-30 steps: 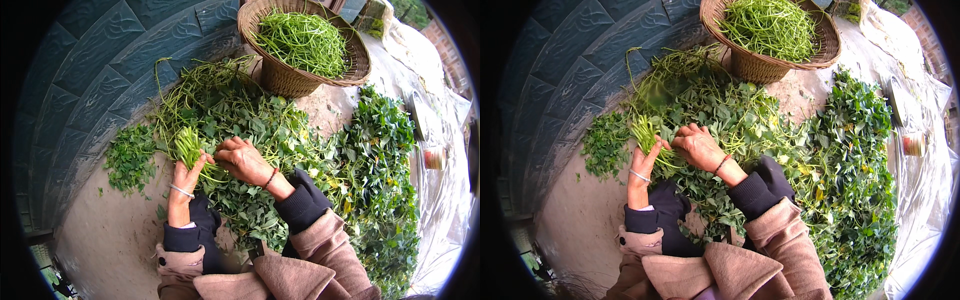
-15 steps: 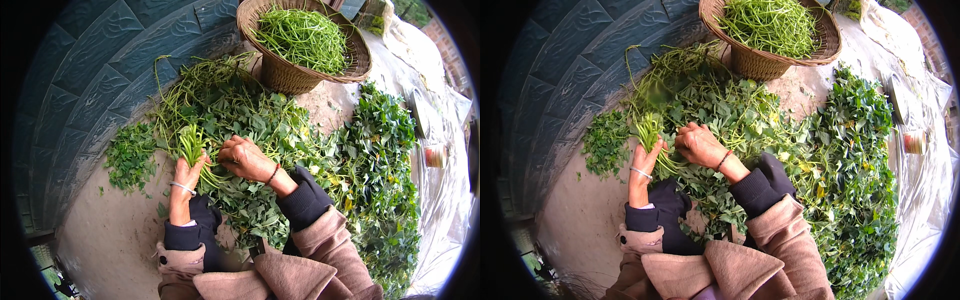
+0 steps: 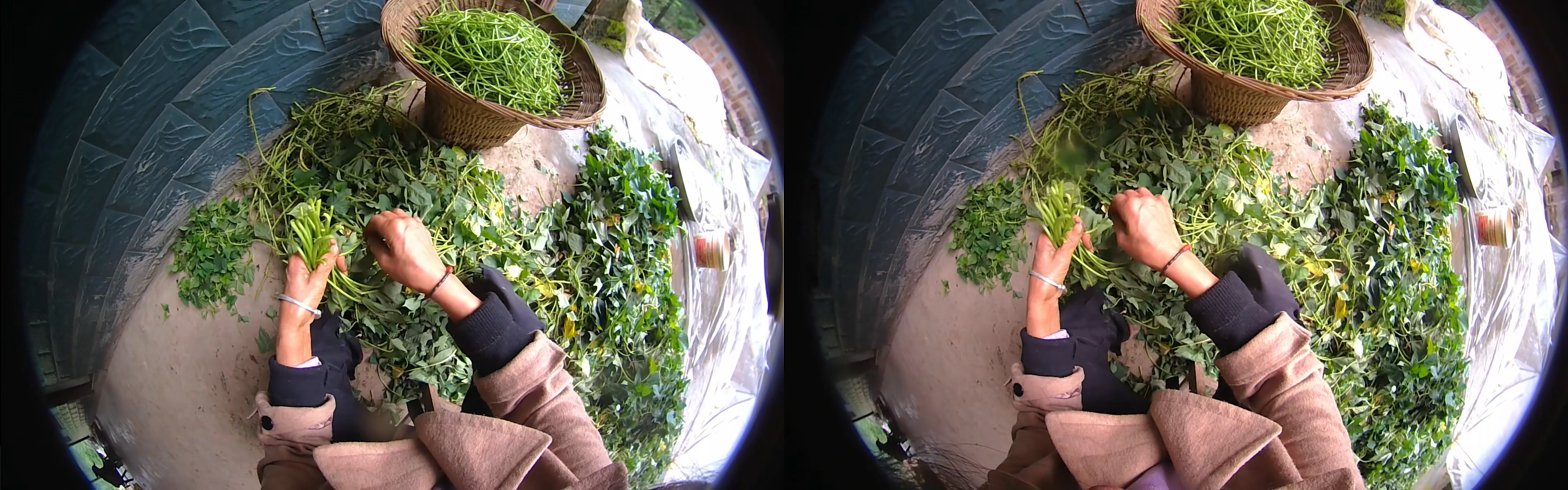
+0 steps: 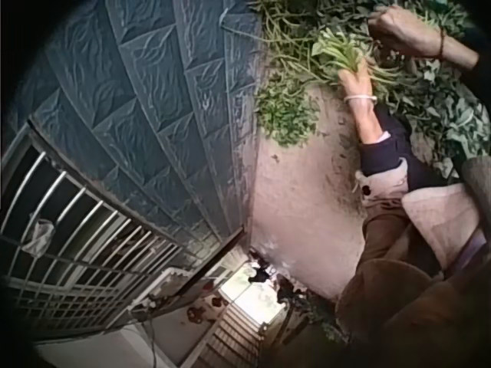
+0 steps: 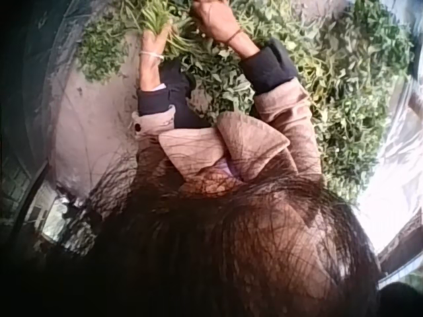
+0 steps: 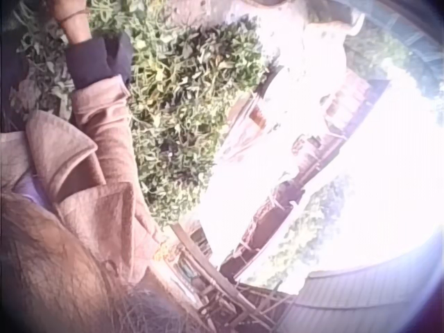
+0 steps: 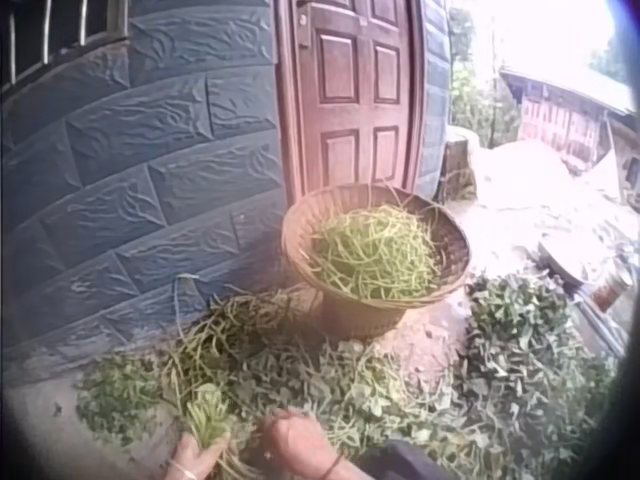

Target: The person sits on the floor and sorts leafy green vegetables by hand, separating stems and leaves. The person places the separated stems into a nearby woven basket and continues processing the pile of greens.

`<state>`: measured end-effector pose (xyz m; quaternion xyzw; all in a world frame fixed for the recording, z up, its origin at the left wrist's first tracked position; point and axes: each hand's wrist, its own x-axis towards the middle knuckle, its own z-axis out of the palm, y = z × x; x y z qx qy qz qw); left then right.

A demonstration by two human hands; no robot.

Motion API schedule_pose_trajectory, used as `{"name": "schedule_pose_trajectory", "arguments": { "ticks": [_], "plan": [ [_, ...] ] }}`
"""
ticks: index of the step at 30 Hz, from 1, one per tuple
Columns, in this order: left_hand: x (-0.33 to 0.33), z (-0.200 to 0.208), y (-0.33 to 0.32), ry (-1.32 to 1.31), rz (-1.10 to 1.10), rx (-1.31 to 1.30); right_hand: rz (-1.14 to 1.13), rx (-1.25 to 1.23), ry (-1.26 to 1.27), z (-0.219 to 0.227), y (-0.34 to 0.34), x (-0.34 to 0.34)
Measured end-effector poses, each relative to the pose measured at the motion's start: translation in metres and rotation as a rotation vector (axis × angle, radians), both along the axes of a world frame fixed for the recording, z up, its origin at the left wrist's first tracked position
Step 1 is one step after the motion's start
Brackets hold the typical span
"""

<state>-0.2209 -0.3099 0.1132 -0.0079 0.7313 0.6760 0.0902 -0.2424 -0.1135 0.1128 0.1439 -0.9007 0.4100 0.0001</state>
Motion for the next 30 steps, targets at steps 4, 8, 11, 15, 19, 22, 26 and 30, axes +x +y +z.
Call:
{"name": "schedule_pose_trajectory", "arguments": {
  "ticks": [4, 8, 11, 15, 19, 22, 26, 30],
  "plan": [
    [0.000, 0.012, 0.015, 0.062, -0.019, 0.132, -0.188, -0.648, -0.364, -0.007, -0.002, -0.005],
    [0.000, 0.015, 0.020, 0.069, -0.010, 0.160, -0.344, -0.922, -0.532, -0.013, -0.008, -0.006],
    [0.002, 0.017, 0.016, 0.085, 0.033, 0.200, -0.468, -0.726, -0.137, -0.019, 0.006, -0.021],
    [0.002, 0.018, 0.003, 0.036, 0.120, 0.316, -0.344, -0.126, 0.380, 0.014, 0.022, -0.020],
    [0.002, 0.021, 0.005, 0.029, 0.028, 0.258, 0.212, -0.195, 0.157, 0.006, 0.012, -0.012],
    [0.002, 0.021, 0.006, 0.067, -0.013, 0.285, 0.408, -0.295, 0.050, -0.004, -0.004, 0.000],
    [0.002, 0.025, 0.008, 0.066, -0.003, 0.306, 0.424, -0.325, 0.078, -0.001, -0.004, -0.004],
    [0.001, 0.018, 0.005, 0.045, -0.023, 0.277, 0.331, 0.045, 0.121, 0.015, -0.002, 0.005]
  ]
}}
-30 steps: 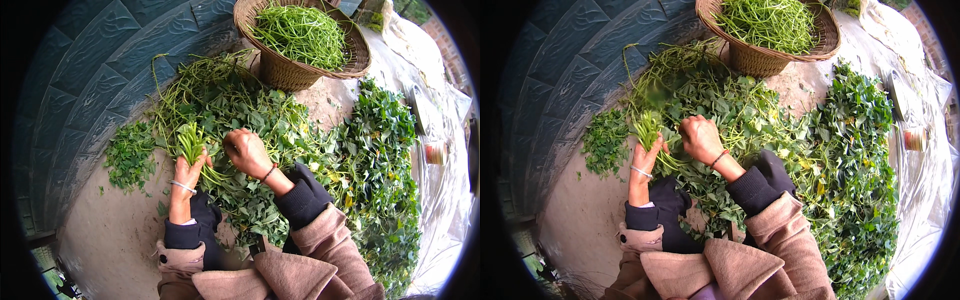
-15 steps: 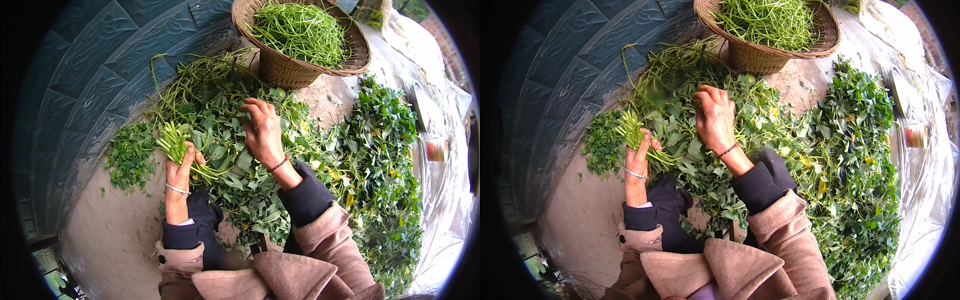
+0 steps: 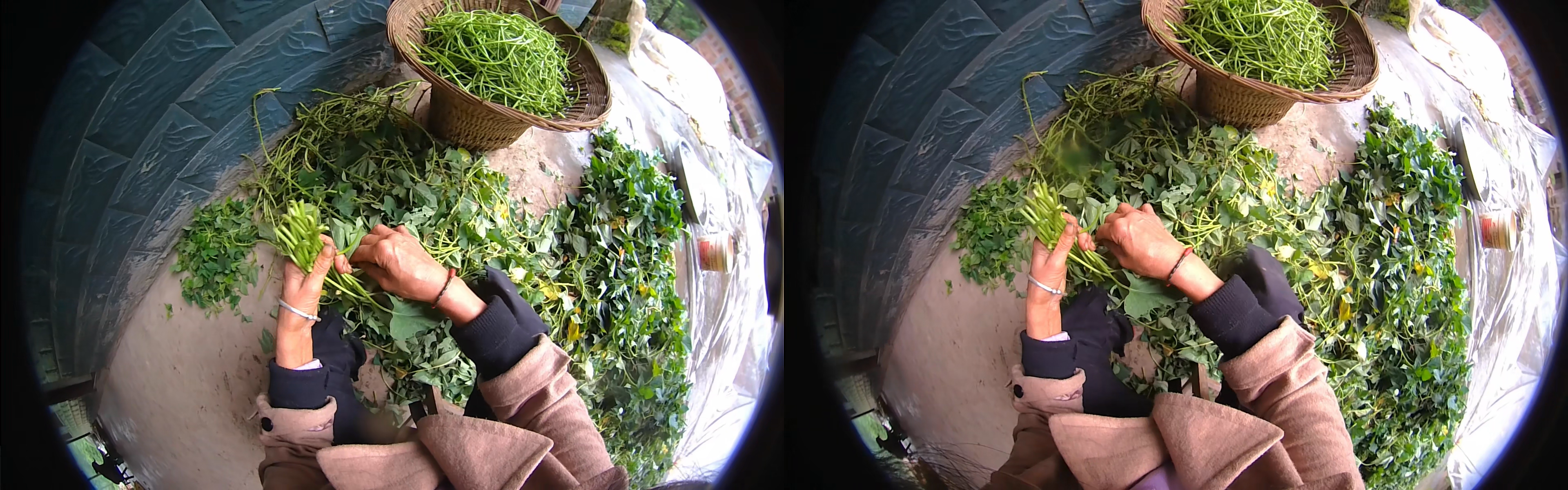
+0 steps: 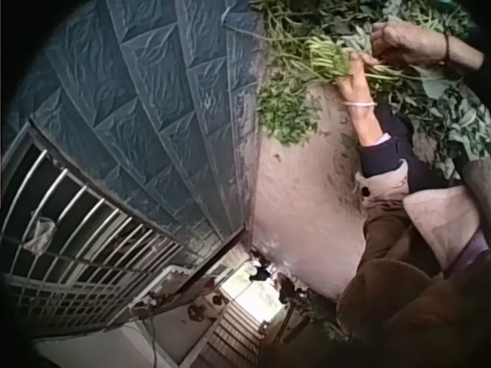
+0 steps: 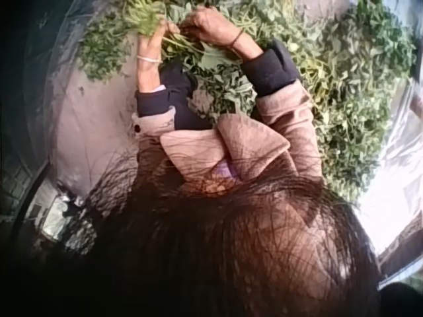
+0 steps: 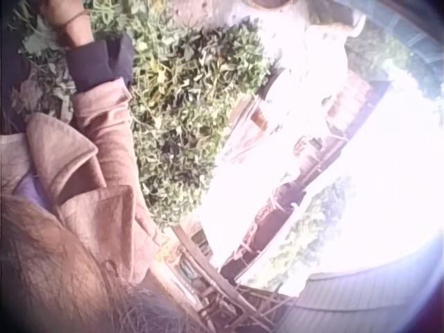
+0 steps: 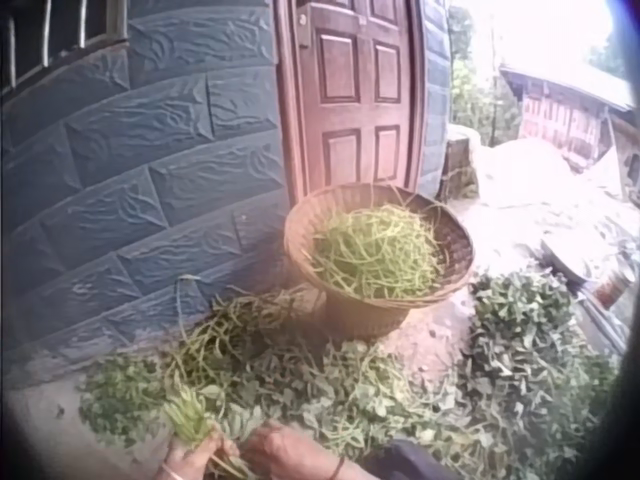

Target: The person sits on the floor and sorts leafy green vegetables by hand, separating stems and leaves. The person places the separated stems into a nearby woven basket and continues processing the pile of greens.

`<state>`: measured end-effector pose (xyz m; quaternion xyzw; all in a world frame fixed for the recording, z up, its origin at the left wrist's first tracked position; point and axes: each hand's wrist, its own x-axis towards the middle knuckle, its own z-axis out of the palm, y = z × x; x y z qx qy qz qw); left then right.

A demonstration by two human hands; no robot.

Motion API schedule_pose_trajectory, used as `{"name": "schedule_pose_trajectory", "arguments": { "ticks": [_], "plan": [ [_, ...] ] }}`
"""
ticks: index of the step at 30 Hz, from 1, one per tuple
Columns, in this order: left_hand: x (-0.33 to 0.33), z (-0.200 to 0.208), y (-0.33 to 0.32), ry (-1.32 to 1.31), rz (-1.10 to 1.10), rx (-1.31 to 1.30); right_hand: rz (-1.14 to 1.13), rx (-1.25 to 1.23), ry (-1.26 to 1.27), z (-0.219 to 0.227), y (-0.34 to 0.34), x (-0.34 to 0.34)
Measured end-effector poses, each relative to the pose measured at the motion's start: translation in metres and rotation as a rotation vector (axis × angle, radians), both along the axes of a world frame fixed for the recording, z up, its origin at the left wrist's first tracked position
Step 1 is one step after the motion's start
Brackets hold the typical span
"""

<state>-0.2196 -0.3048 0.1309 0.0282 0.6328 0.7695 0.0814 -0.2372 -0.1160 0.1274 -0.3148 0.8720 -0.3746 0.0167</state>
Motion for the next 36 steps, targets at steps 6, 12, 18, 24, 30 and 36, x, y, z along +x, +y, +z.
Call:
{"name": "schedule_pose_trajectory", "arguments": {
  "ticks": [6, 12, 18, 24, 30, 36],
  "plan": [
    [0.000, 0.004, 0.007, -0.013, 0.124, 0.123, -0.489, -0.297, -0.053, -0.028, -0.006, -0.013],
    [-0.001, -0.007, -0.012, -0.060, 0.266, -0.013, -0.556, -0.252, 0.193, 0.004, 0.024, -0.025],
    [-0.001, -0.008, -0.016, -0.079, 0.282, -0.086, 0.040, -0.114, 0.036, 0.000, 0.014, -0.013],
    [-0.002, -0.008, -0.023, -0.054, 0.308, -0.094, 0.041, -0.004, -0.032, -0.003, 0.019, -0.010],
    [-0.003, -0.010, -0.023, -0.022, 0.323, -0.140, 0.005, 0.211, 0.046, -0.006, 0.018, -0.007],
    [-0.004, -0.013, -0.012, -0.004, 0.359, -0.100, -0.540, -0.176, -0.022, -0.010, 0.006, -0.014]
  ]
}}
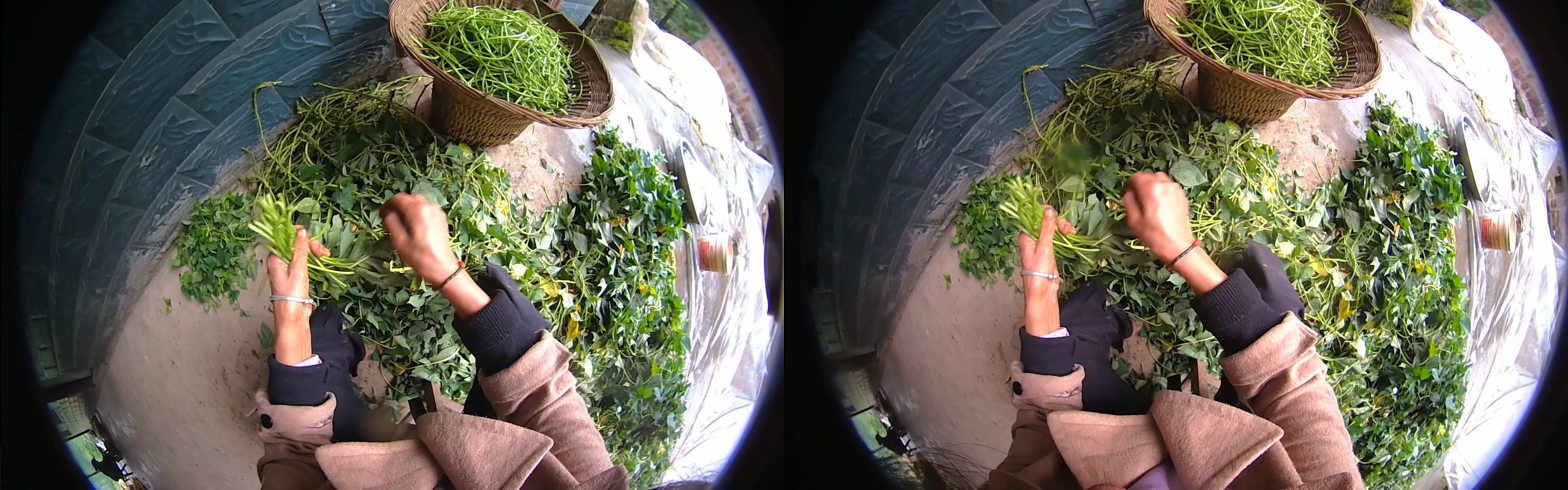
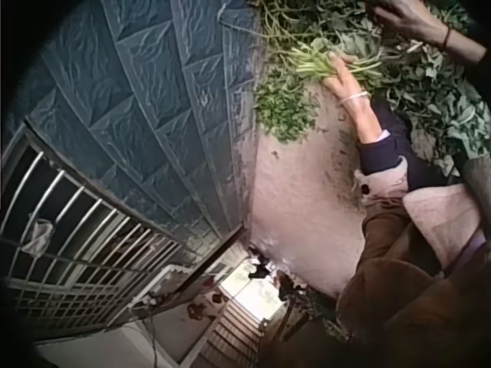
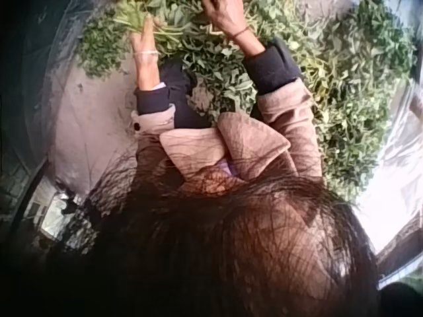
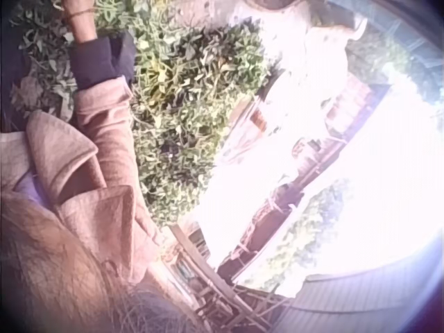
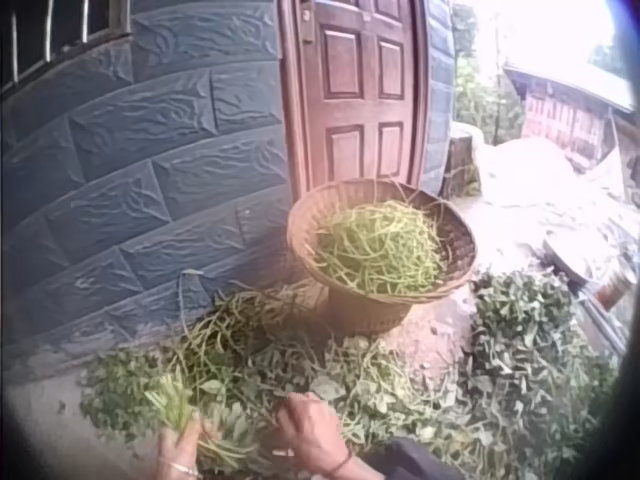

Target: The person sits on the floor and sorts leafy green vegetables by hand, separating stems and leaves. The person places the separated stems into a nearby woven basket and continues processing the pile of greens.

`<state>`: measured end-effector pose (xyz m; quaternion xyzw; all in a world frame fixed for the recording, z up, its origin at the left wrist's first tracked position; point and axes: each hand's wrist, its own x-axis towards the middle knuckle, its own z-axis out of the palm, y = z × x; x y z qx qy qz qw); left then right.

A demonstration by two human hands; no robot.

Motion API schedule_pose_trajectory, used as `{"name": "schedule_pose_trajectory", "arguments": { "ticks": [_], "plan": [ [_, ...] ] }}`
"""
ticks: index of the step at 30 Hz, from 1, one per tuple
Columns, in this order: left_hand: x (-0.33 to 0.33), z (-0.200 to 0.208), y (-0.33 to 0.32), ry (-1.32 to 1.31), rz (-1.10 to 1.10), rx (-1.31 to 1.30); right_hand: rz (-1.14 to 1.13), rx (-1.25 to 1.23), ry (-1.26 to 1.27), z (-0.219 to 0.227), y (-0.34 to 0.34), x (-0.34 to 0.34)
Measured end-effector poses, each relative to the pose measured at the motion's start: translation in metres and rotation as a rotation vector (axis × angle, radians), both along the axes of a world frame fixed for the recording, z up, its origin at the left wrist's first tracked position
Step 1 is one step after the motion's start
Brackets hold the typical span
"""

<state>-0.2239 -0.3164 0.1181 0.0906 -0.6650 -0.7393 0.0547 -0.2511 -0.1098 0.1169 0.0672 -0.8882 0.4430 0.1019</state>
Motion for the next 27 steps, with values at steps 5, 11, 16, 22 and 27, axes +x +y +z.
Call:
{"name": "schedule_pose_trajectory", "arguments": {
  "ticks": [5, 11, 16, 22, 27],
  "plan": [
    [0.001, 0.001, -0.012, -0.009, 0.113, -0.005, 0.031, -0.118, 0.240, 0.013, 0.019, -0.010],
    [-0.001, 0.006, -0.008, -0.063, 0.042, 0.068, 0.491, -0.003, 0.056, 0.000, -0.005, 0.006],
    [0.001, 0.007, -0.013, -0.098, 0.023, 0.068, 0.608, -0.007, 0.019, -0.004, -0.005, 0.004],
    [0.000, 0.004, -0.012, -0.109, 0.057, -0.021, 0.636, -0.061, 0.007, 0.002, 0.004, 0.001],
    [0.001, 0.001, -0.010, -0.075, 0.067, -0.059, 0.401, 0.002, 0.031, -0.003, -0.003, 0.003]
  ]
}}
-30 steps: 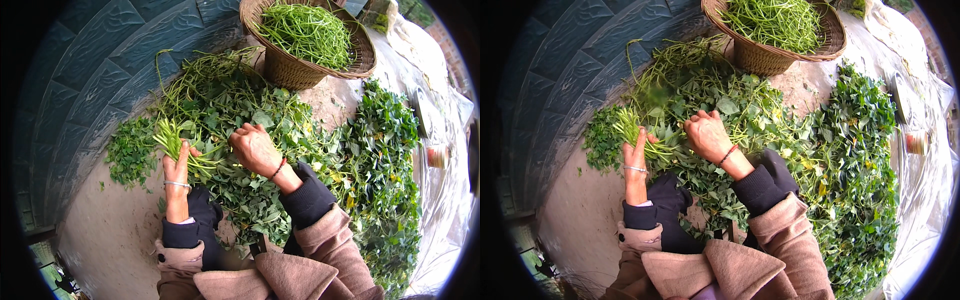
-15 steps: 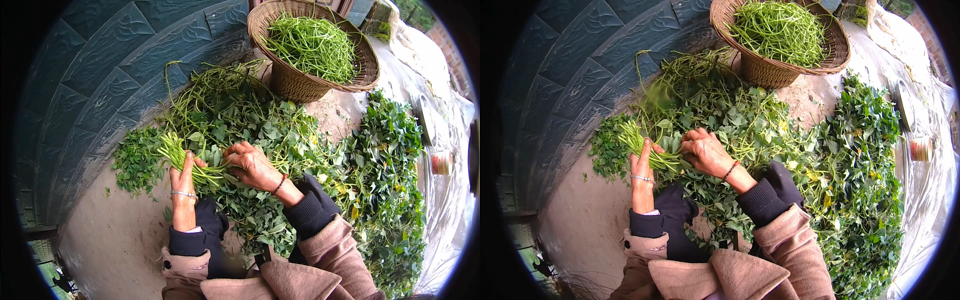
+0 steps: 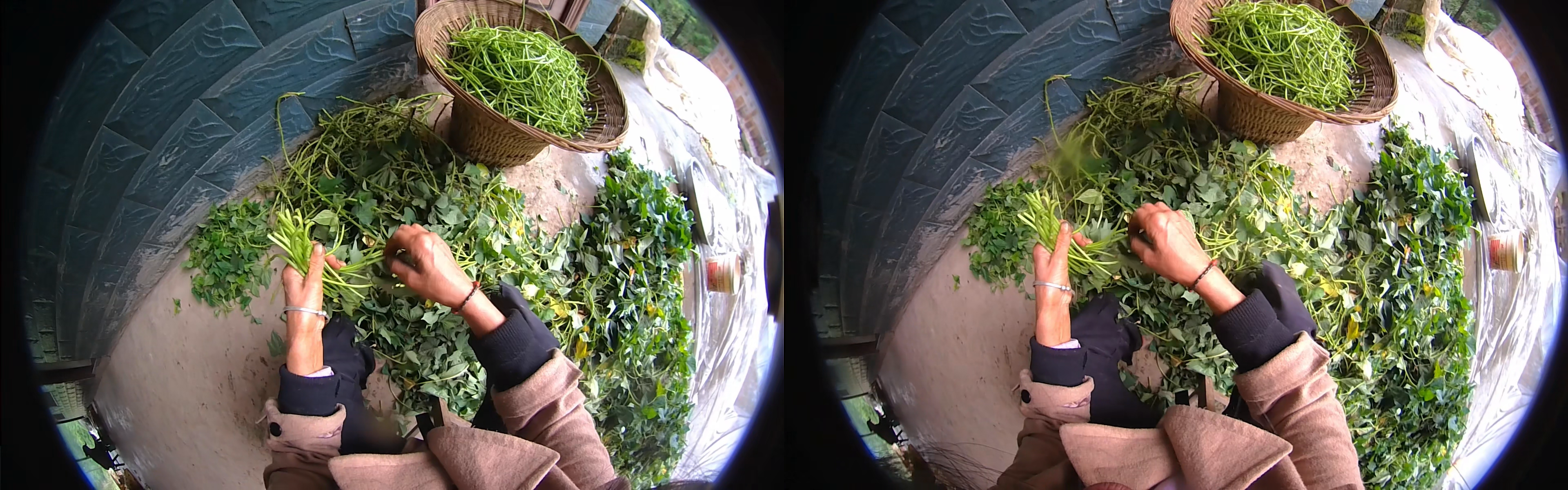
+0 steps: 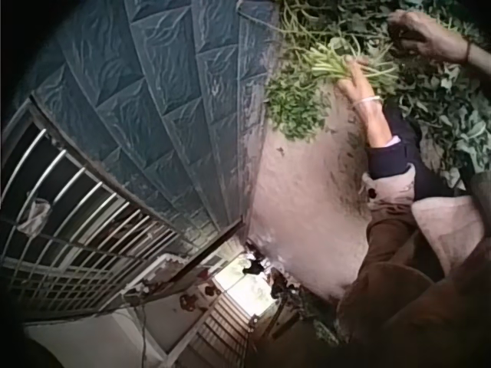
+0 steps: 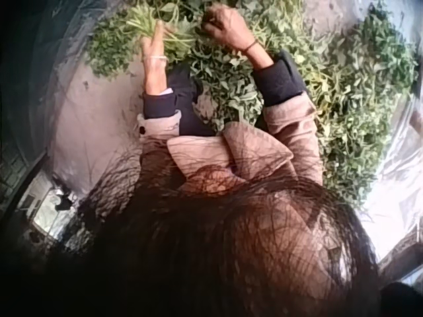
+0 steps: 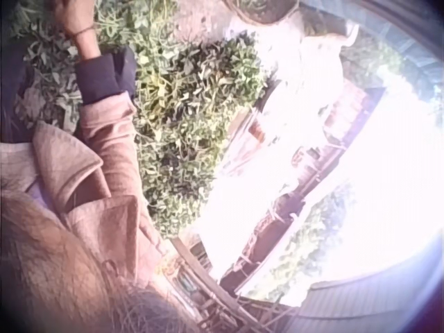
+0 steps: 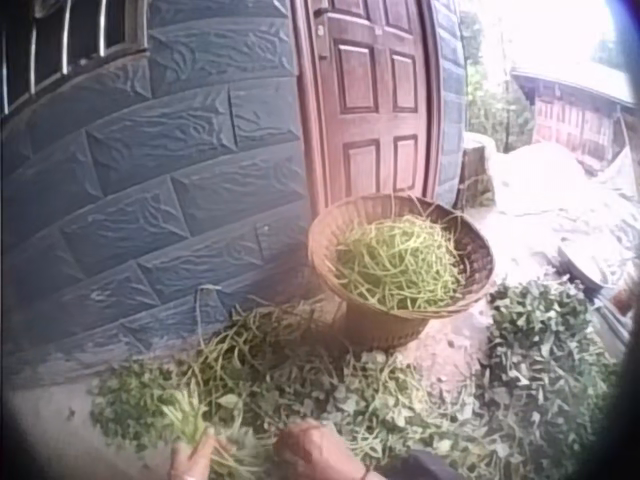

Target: The person sits on the floor and sorts leafy green vegetables by hand, separating stems and leaves. The person places the separated stems into a nearby woven basket and continues processing the pile of greens.

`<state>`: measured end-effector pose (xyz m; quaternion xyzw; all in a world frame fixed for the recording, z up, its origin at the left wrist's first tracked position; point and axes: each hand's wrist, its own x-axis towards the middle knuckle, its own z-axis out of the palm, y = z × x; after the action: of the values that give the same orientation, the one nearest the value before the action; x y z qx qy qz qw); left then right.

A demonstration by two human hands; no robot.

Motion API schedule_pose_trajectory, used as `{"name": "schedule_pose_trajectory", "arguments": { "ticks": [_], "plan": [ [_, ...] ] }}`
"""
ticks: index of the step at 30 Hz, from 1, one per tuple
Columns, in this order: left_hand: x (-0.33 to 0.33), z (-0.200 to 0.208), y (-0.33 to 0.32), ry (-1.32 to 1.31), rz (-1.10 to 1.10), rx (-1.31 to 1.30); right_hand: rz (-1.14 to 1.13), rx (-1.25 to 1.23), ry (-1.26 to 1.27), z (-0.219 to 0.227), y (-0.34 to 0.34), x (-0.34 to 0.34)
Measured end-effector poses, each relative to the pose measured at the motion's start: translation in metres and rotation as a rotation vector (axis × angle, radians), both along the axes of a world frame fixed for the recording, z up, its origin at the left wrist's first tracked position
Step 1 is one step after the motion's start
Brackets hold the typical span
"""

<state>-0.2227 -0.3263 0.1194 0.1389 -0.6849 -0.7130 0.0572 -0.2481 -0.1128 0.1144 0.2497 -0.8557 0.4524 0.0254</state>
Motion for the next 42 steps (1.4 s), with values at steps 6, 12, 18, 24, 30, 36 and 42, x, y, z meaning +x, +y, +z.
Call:
{"name": "schedule_pose_trajectory", "arguments": {
  "ticks": [6, 12, 18, 24, 30, 36, 42],
  "plan": [
    [0.000, 0.001, -0.007, -0.041, 0.085, 0.088, -0.437, -0.374, -0.065, 0.008, 0.005, -0.014],
    [0.002, 0.013, 0.008, 0.059, -0.198, 0.182, -0.049, -0.426, -0.277, 0.004, 0.003, -0.007],
    [0.004, 0.020, 0.015, 0.170, -0.306, 0.160, 0.370, -0.318, -0.545, -0.009, -0.007, 0.000],
    [0.005, 0.023, 0.013, 0.185, -0.338, 0.159, 0.330, -0.360, -0.567, -0.012, -0.009, 0.000],
    [0.005, 0.024, 0.014, 0.208, -0.327, 0.177, 0.396, -0.441, -0.705, -0.013, -0.007, 0.000],
    [0.004, 0.018, 0.018, 0.165, -0.274, 0.184, 0.140, -0.411, -0.605, -0.017, -0.008, 0.000],
    [0.001, 0.008, 0.005, 0.158, -0.193, 0.180, -0.373, -0.203, -0.082, 0.000, 0.002, -0.007]
  ]
}}
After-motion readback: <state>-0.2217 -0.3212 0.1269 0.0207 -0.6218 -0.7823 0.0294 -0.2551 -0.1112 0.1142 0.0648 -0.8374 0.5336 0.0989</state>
